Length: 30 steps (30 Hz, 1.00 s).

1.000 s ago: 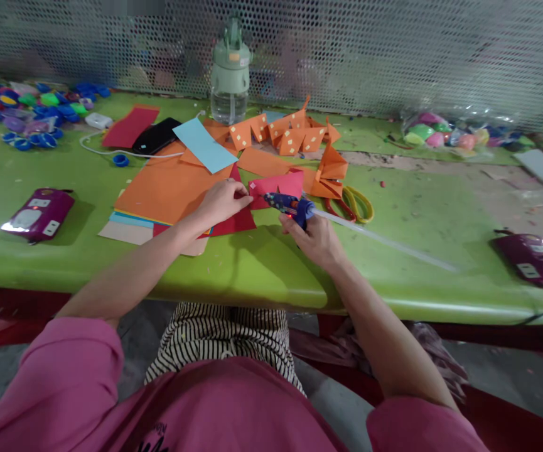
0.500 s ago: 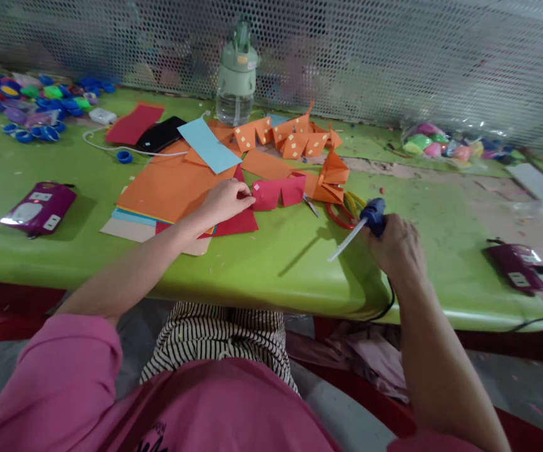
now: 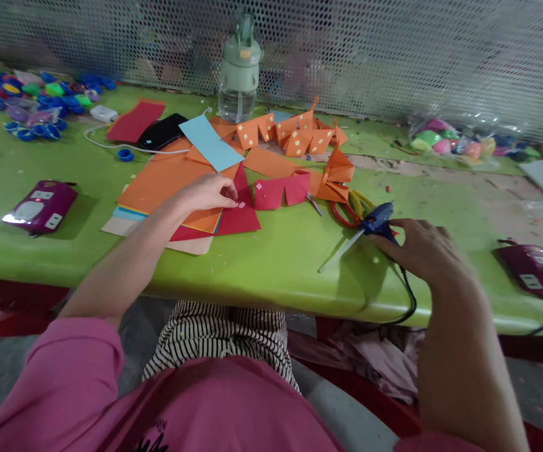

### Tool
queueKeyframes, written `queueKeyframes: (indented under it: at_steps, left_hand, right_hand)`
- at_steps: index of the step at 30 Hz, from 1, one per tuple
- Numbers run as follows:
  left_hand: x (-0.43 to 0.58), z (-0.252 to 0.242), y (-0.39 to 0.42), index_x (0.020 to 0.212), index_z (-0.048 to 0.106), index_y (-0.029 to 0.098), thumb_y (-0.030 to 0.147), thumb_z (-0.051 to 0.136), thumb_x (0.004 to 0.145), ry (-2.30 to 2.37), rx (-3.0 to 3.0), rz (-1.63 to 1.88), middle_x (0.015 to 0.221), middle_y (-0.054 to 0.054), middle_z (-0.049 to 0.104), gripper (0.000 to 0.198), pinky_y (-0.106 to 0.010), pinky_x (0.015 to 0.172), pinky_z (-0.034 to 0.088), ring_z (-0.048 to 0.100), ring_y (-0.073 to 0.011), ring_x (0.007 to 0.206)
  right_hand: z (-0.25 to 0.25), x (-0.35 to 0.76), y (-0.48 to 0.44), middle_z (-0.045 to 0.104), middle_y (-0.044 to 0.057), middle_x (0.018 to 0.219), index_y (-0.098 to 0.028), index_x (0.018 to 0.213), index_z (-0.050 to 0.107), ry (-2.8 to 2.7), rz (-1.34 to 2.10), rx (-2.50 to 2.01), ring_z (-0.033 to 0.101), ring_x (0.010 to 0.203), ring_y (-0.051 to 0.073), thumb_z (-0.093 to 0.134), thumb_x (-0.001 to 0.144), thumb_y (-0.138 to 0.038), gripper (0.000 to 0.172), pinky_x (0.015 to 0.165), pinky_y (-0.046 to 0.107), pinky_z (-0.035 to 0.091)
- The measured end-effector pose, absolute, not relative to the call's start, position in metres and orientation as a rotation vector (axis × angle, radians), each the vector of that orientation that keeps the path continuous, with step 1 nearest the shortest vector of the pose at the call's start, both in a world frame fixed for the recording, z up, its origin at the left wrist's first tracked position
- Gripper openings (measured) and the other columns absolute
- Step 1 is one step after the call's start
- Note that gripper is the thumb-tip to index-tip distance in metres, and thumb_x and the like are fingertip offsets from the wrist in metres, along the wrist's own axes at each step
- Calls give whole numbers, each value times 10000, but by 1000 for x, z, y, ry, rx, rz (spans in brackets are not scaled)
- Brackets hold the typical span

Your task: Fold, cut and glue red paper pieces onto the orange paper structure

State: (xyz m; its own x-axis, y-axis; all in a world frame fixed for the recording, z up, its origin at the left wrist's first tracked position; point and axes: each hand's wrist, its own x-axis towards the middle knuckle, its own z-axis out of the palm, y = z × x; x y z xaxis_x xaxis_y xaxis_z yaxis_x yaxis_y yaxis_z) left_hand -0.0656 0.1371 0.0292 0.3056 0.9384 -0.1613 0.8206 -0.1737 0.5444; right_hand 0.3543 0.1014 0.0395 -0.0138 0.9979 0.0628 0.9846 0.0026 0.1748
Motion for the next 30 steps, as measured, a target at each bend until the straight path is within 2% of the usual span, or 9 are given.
queueKeyframes:
  at_steps: [2,5,7,12,15,17,23,30]
  left_hand:
    - [-62,27,137,888,721,189,339,717,810,1555,2063,283,938,-55,765,169,-274,737,433,672,-193,869]
    - [-56,24,136,822,712,194,271,680,812,1562,2078,279,895,-50,760,85,-283,736,420,665,-192,857]
    - [-54,23,136,783,704,203,236,656,803,1559,2080,292,871,-39,758,62,-285,739,420,663,-191,853]
    - [-56,23,134,699,670,218,214,648,771,1588,2068,332,788,-26,736,75,-296,738,430,654,-193,793]
    - [-59,24,133,697,660,225,217,670,762,1638,2038,356,805,-32,736,66,-304,730,433,655,-206,801]
    - [-62,26,133,714,663,229,222,680,762,1699,2006,380,838,-36,741,52,-307,735,442,660,-213,813]
    - [-68,24,135,794,676,233,237,658,821,1771,1993,426,923,-45,762,33,-312,772,460,672,-214,841]
    - [-68,25,135,855,707,207,269,633,865,1775,2063,416,989,-71,779,97,-315,782,461,690,-231,917]
  right_hand:
    - [49,342,93,698,232,1169,-134,1230,665,2228,292,2171,616,1071,373,569,895,-496,502,948,488,452]
    - [61,309,79,697,226,1213,-146,1232,653,2614,417,2072,604,1176,360,535,943,-491,466,1023,510,430]
    - [63,282,73,702,207,1216,-153,1231,648,2883,404,1940,626,1151,332,516,971,-486,443,1004,484,454]
    - [49,219,78,730,127,1036,-186,1109,700,3174,-54,1644,669,999,279,583,967,-413,292,923,433,493]
    - [38,184,88,727,112,1014,-184,1065,723,3128,-270,1607,665,944,250,597,967,-320,210,878,387,499]
    - [35,161,93,725,116,1045,-184,1085,733,3042,-346,1619,665,971,242,558,991,-278,220,858,359,500]
    - [33,110,96,678,146,1198,-202,1312,659,2757,-140,1570,657,1038,258,392,1052,-256,376,701,331,476]
    - [30,110,81,672,156,1167,-149,1254,678,2723,70,1334,624,1034,261,354,1054,-261,397,591,322,399]
